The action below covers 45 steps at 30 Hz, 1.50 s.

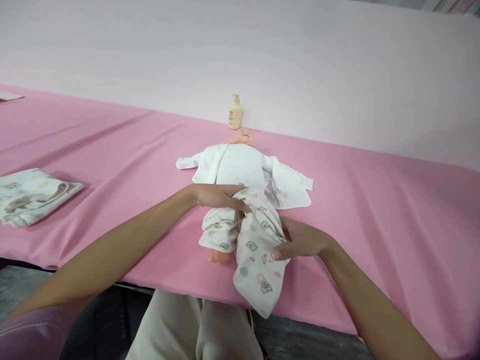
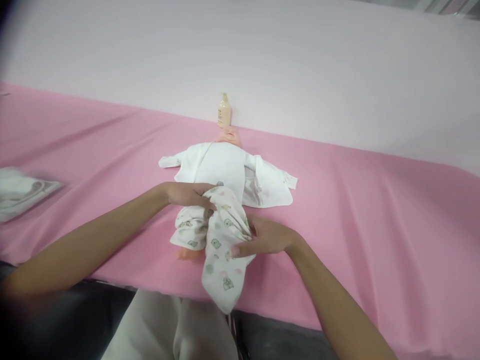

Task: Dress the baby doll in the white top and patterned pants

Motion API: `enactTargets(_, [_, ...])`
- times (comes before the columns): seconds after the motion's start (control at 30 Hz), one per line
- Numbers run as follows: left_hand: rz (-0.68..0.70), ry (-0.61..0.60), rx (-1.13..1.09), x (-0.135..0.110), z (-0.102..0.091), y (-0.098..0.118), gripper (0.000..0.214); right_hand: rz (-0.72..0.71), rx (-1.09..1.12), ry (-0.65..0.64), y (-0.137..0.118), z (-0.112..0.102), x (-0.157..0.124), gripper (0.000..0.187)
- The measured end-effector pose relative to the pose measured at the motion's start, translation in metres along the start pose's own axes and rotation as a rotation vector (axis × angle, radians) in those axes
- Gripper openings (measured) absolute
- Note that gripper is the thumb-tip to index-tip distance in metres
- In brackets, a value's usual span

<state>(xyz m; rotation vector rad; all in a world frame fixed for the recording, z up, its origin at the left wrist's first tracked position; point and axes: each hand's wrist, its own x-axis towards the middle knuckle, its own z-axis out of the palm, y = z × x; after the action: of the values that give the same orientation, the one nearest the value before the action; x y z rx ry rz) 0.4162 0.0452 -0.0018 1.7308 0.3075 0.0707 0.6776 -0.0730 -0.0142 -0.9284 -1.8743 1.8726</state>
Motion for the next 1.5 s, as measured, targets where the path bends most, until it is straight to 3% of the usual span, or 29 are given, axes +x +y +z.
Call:
enactTargets(0.1, [-0.054, 0.023, 0.042, 0.001, 0.006, 0.003, 0.036, -0.024, -0.003, 0.074, 0.003, -0.001, 0.001, 0.059])
enactTargets(0.23, [-0.058, -0.148, 0.044, 0.0, 0.007, 0.005, 0.041, -0.159, 0.109, 0.376, 0.01, -0.002, 0.007, 0.047])
enactTargets(0.3, [-0.056, -0.206, 0.043, 0.0, 0.005, 0.004, 0.044, -0.16, 0.146, 0.414, 0.012, -0.002, 0.01, 0.046])
enactTargets(0.4, [-0.028, -0.157, 0.036, 0.0, 0.003, 0.003, 0.039, -0.107, 0.112, 0.317, 0.011, -0.003, 0.009, 0.048])
enactTargets(0.5, [0.031, -0.076, 0.004, 0.001, 0.002, 0.001, 0.04, -0.022, 0.031, 0.101, 0.005, -0.003, 0.003, 0.057])
enactTargets(0.63, [-0.001, -0.099, -0.004, 0.003, 0.006, -0.001, 0.04, 0.028, -0.015, -0.107, -0.002, -0.003, -0.003, 0.065])
enactTargets(0.7, [-0.01, -0.141, 0.001, 0.004, 0.007, -0.001, 0.037, -0.019, 0.012, -0.082, -0.002, -0.004, -0.003, 0.061])
enactTargets(0.83, [0.001, -0.259, -0.027, 0.001, 0.005, -0.001, 0.041, -0.117, 0.136, 0.186, 0.009, -0.008, -0.002, 0.047])
enactTargets(0.9, [-0.018, -0.265, -0.024, 0.0, 0.004, -0.002, 0.046, -0.113, 0.196, 0.243, 0.015, -0.009, -0.001, 0.045])
enactTargets(1.07, [-0.001, -0.203, -0.004, -0.001, 0.0, -0.007, 0.039, -0.051, 0.157, 0.189, 0.012, -0.007, -0.002, 0.05])
enactTargets(1.2, [0.035, -0.193, -0.023, -0.003, 0.0, -0.005, 0.042, -0.106, 0.019, 0.058, -0.006, 0.0, -0.003, 0.076])
enactTargets(1.3, [0.056, -0.206, -0.003, -0.003, 0.002, 0.001, 0.038, -0.11, -0.02, 0.219, -0.017, 0.005, -0.003, 0.065])
enactTargets(1.5, [-0.054, -0.097, 0.08, 0.002, 0.011, 0.009, 0.032, -0.086, -0.094, 0.779, -0.022, 0.03, -0.002, 0.032])
